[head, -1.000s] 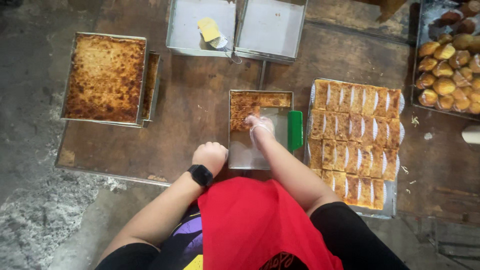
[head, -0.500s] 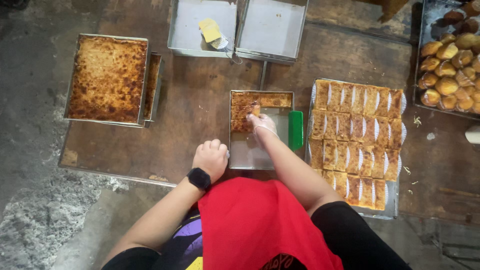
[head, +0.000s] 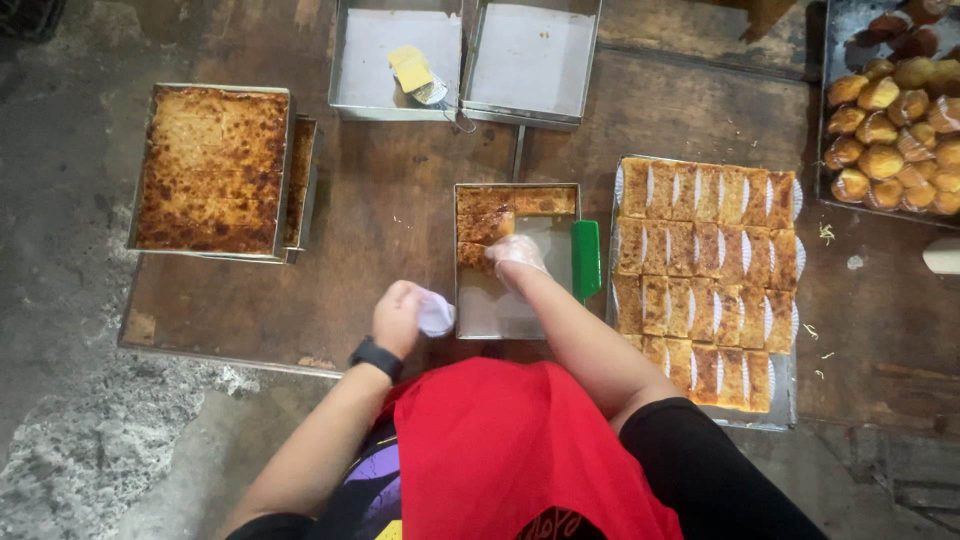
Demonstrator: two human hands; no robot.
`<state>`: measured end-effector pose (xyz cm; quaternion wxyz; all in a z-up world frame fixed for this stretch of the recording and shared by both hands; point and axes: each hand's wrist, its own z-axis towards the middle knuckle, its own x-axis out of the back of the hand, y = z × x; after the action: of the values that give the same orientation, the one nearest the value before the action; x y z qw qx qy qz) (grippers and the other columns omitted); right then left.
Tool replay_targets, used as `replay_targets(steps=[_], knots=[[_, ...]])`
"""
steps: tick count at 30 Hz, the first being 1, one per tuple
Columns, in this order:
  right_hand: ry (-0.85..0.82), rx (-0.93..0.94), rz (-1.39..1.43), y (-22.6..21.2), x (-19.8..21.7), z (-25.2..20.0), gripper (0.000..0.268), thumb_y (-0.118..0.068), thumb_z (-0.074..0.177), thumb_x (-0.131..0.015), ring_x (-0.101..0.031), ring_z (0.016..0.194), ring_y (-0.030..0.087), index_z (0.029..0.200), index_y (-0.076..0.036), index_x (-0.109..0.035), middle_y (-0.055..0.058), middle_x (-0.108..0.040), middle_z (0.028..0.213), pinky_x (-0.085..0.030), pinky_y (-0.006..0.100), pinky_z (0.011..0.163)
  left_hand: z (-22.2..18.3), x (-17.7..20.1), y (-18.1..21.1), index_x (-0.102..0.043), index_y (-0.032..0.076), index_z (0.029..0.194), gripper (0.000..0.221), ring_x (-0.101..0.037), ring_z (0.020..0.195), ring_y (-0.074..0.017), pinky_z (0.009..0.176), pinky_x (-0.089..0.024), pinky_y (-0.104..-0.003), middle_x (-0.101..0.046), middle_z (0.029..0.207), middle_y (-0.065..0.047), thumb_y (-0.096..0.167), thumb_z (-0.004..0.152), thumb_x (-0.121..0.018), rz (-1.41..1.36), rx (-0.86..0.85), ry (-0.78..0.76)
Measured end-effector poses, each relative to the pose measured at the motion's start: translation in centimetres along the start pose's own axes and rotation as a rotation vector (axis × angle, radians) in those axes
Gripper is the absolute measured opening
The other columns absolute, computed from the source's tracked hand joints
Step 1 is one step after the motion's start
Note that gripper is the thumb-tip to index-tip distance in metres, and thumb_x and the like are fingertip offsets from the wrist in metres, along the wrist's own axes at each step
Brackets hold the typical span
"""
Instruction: The person separates pieces of baked cake from a metal tray using a scraper and places them into paper cups by hand.
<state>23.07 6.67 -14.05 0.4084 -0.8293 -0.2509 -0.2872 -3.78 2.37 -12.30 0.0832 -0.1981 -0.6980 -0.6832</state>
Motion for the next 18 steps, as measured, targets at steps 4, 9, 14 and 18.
replay_targets(steps=[4, 9, 14, 18], knots=[[0.053, 0.172, 0.015, -1.9, 0.7, -2.4, 0.056, -0.046, 0.075, -0.082, -0.067, 0.11, 0.034, 0.117, -0.01, -0.074, 0.017, -0.07, 0.119, -0.052, 0.042, 0.097, 0.8, 1.6, -1.6, -0.066, 0.008, 0.111, 0.024, -0.074, 0.097, -0.0217, 0.077, -0.059, -0.035, -0.076, 0.106, -0.008, 0.009, 0.092, -0.051, -0.833, 0.487, -0.056], [-0.127, 0.024, -0.073, -5.1, 2.4, -5.0, 0.047, -0.035, 0.075, -0.081, -0.072, 0.105, 0.033, 0.115, -0.011, -0.076, 0.018, -0.075, 0.111, -0.055, 0.042, 0.093, 0.0, 3.8, -1.0, -0.057, 0.007, 0.117, 0.021, -0.072, 0.096, -0.0244, 0.078, -0.059, -0.037, -0.071, 0.11, -0.011, 0.011, 0.096, -0.051, -1.034, 0.622, -0.102], [-0.15, 0.12, 0.024, -5.3, 2.1, -4.9, 0.052, -0.025, 0.073, -0.083, -0.073, 0.099, 0.03, 0.121, -0.01, -0.07, 0.018, -0.076, 0.108, -0.056, 0.04, 0.089, -0.4, 4.6, 0.6, -0.053, 0.007, 0.127, 0.031, -0.069, 0.1, -0.0264, 0.082, -0.059, -0.04, -0.068, 0.115, -0.013, 0.005, 0.096, -0.052, -0.975, 0.509, -0.178], [-0.224, 0.296, 0.072, -2.4, 1.1, -2.9, 0.06, -0.022, 0.075, -0.087, -0.069, 0.096, 0.023, 0.128, -0.009, -0.064, 0.014, -0.073, 0.11, -0.056, 0.038, 0.084, -0.6, 5.0, 1.8, -0.053, 0.009, 0.136, 0.039, -0.07, 0.1, -0.0265, 0.081, -0.06, -0.042, -0.07, 0.114, -0.013, 0.014, 0.097, -0.047, -1.056, 0.536, -0.22]])
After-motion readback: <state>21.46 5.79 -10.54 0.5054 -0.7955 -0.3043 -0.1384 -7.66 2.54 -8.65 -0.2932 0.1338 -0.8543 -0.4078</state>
